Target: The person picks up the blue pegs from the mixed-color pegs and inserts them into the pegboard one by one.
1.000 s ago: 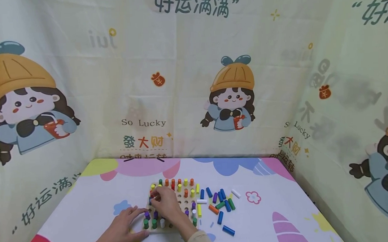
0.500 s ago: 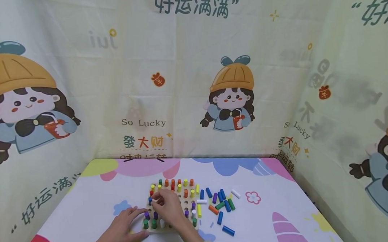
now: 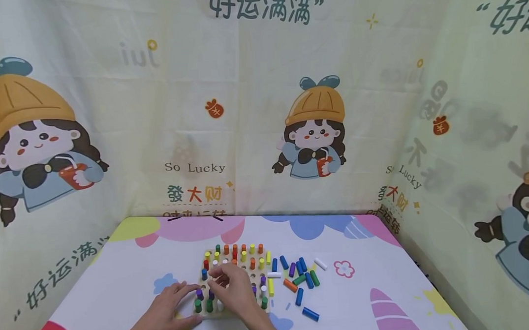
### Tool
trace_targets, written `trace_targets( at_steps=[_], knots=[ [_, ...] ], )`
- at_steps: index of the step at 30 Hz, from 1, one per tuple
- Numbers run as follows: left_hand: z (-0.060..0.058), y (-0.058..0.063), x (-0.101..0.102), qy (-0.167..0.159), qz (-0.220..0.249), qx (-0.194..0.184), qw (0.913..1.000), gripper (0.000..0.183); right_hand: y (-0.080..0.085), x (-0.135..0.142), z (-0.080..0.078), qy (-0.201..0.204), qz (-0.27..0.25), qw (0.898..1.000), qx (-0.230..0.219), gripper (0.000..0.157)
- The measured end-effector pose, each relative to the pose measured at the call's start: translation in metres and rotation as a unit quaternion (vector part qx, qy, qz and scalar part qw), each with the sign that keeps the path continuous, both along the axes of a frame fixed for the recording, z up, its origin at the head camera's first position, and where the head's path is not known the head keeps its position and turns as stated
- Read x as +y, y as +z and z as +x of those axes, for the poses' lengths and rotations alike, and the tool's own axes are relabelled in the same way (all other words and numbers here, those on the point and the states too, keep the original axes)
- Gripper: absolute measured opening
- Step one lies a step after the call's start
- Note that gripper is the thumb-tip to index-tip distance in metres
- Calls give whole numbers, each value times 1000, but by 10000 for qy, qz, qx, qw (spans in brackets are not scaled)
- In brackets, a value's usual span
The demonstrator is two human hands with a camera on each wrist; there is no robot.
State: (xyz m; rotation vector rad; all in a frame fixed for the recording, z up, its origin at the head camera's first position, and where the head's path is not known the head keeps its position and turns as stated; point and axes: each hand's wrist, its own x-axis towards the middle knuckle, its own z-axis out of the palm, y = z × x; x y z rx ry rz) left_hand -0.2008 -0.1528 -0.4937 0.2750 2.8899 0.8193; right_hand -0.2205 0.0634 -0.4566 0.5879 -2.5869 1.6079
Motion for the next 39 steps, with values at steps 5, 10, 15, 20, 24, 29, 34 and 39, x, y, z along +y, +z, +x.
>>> trace_targets(
  at_steps=[5, 10, 15, 20, 24, 29, 34, 39],
  knots=[
    [0, 0, 0, 67, 9, -78, 9999, 78, 3, 6, 8, -89, -13, 9999, -74, 14],
    [0, 0, 1, 91, -8, -95, 9999, 77, 7, 15, 15, -61, -100, 9999, 20, 14],
    [0, 1, 3, 123, -30, -112, 9999, 77, 7, 23, 20, -102, -117, 9999, 19, 15],
    [0, 1, 4, 140, 0, -136, 9998, 76, 4, 32, 25, -227, -57, 9996, -135, 16],
    [0, 2, 4, 90, 4, -144, 9999, 73, 2, 41, 27, -289, 30, 9995, -141, 16],
    [0, 1, 3, 104, -10, -134, 9999, 75, -2, 52, 28, -332, 50, 9994, -90, 14],
    [0, -1, 3, 52, 31, -89, 9999, 74, -6, 64, 29, -459, 178, 9988, -78, 16],
    [0, -2, 3, 59, 52, -101, 9999, 73, -9, 76, 31, -622, 199, 9978, -93, 16]
  ],
)
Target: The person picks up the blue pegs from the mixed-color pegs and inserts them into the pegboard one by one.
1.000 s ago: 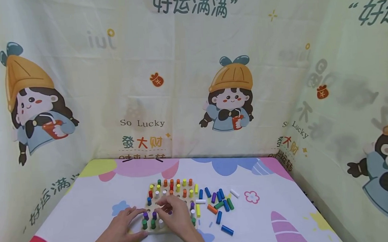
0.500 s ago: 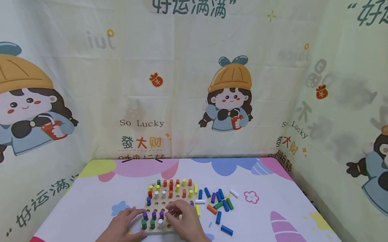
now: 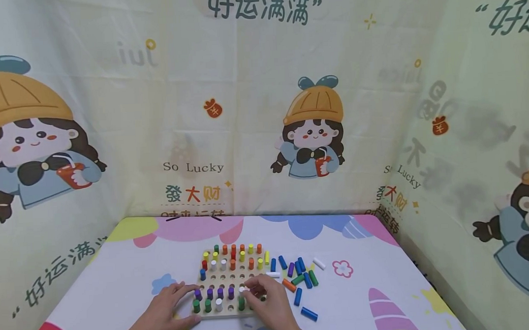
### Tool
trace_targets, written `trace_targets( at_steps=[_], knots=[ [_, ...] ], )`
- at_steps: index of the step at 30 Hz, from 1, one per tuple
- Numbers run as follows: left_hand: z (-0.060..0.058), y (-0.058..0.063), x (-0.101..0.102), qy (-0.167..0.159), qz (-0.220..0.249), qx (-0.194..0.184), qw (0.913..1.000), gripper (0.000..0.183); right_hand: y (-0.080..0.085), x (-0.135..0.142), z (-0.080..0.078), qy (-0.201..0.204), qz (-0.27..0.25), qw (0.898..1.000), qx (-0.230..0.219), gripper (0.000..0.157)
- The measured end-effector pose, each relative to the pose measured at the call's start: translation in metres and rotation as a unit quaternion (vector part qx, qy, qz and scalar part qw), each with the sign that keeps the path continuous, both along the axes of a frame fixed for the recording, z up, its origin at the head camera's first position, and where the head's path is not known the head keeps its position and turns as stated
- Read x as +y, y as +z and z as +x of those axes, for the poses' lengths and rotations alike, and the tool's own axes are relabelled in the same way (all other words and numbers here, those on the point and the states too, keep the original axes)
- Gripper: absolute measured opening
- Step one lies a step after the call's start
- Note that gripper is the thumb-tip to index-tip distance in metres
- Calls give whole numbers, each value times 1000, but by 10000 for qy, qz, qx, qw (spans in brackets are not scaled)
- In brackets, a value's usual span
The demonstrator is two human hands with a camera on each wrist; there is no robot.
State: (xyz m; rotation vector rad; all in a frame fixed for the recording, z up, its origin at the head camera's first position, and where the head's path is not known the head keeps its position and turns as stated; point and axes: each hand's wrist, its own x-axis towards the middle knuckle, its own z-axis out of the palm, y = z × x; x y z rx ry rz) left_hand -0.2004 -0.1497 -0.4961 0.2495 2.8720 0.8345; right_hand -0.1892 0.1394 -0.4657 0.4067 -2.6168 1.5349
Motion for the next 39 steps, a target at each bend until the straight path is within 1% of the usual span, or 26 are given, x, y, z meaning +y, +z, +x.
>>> trace_targets(
  at_steps=[5, 9, 16, 25, 30, 35, 39],
  knots=[
    [0, -2, -1, 19, -16, 23, 10000, 74, -4, 13, -1, -112, -5, 9999, 89, 16],
    [0, -2, -2, 31, -5, 60, 10000, 74, -8, 22, -1, -227, -12, 9997, 121, 17],
    [1, 1, -2, 19, -4, 100, 9999, 72, -11, 31, 0, -318, 47, 9995, -76, 18],
    [-1, 0, -3, 1, 2, 149, 9999, 75, -15, 42, 1, -431, 223, 9987, -169, 14],
    [0, 1, -3, -29, 20, 193, 9998, 75, -15, 49, 3, -456, 312, 9983, -195, 17],
    [1, 0, -2, 31, 15, 71, 10000, 75, -15, 57, 6, -583, 412, 9970, -310, 18],
    [2, 1, -1, 12, 44, 44, 10000, 75, -16, 66, 8, -749, 511, 9951, -399, 18]
  ],
)
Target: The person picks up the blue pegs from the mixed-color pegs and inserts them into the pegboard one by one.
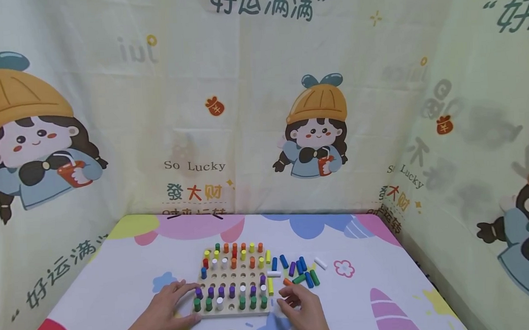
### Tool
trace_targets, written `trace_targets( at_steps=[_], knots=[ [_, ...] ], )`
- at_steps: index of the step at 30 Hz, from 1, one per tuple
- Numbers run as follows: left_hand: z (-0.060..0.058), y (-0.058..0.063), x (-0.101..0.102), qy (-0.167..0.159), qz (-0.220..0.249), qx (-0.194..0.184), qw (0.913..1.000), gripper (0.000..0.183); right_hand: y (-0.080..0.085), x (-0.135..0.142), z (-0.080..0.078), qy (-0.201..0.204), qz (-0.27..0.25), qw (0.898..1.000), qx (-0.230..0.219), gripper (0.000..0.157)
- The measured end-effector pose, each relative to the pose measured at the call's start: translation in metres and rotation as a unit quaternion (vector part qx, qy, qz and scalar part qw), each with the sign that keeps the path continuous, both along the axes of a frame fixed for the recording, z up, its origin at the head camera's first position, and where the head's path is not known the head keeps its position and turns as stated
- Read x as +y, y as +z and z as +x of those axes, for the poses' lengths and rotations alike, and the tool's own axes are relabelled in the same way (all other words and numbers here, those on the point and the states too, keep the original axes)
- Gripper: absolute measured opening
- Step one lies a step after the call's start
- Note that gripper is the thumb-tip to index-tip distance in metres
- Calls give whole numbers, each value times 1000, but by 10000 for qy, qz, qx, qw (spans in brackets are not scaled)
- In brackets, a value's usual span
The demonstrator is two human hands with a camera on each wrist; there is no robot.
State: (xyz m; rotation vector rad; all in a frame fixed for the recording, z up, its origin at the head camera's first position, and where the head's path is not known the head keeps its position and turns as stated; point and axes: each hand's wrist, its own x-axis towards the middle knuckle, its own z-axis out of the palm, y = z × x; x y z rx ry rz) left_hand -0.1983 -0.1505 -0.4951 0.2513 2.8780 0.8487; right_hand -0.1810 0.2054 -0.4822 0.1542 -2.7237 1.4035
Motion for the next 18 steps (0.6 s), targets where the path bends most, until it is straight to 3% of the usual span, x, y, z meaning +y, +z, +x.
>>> trace_targets(
  at_steps=[18],
  knots=[
    [0, -2, 0, -76, -61, 124, 9999, 74, -3, 34, 8, -734, 580, 9956, 29, 18]
  ],
)
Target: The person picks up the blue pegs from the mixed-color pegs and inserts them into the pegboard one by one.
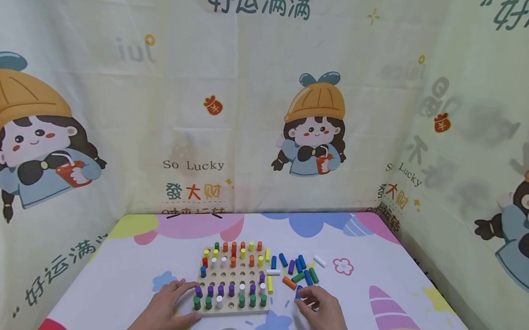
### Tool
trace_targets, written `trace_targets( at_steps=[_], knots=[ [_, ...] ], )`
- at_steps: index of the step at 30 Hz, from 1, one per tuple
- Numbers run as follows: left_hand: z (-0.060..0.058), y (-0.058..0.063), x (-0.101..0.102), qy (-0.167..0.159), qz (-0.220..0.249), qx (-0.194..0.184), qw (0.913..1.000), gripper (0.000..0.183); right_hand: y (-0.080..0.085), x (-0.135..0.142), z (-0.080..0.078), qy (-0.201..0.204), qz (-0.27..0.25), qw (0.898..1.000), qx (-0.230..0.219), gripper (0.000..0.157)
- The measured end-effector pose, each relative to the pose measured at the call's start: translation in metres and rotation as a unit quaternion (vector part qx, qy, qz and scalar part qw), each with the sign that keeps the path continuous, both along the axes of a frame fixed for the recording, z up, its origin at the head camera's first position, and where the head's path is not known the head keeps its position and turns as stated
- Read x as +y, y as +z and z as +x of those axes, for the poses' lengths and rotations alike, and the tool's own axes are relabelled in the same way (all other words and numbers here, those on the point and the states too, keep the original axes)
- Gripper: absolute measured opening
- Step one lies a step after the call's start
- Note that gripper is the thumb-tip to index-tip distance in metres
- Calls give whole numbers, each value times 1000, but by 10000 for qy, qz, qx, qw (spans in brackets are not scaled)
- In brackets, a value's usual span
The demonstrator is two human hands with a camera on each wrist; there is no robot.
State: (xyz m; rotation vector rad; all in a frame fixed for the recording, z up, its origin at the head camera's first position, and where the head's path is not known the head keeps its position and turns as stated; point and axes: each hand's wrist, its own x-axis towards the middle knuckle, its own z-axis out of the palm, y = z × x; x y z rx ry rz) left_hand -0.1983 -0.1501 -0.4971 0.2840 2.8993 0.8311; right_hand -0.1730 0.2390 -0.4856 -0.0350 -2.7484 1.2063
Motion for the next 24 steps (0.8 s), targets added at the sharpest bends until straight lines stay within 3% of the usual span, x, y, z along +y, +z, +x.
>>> trace_targets(
  at_steps=[12, 24],
  knots=[
    [0, 1, 1, 77, -75, -24, 9999, 76, -2, 16, 2, -180, 305, 9993, -144, 21],
    [1, 4, 1, 30, -9, -32, 10000, 74, -9, 20, 0, -107, 170, 9966, -798, 22]
  ],
)
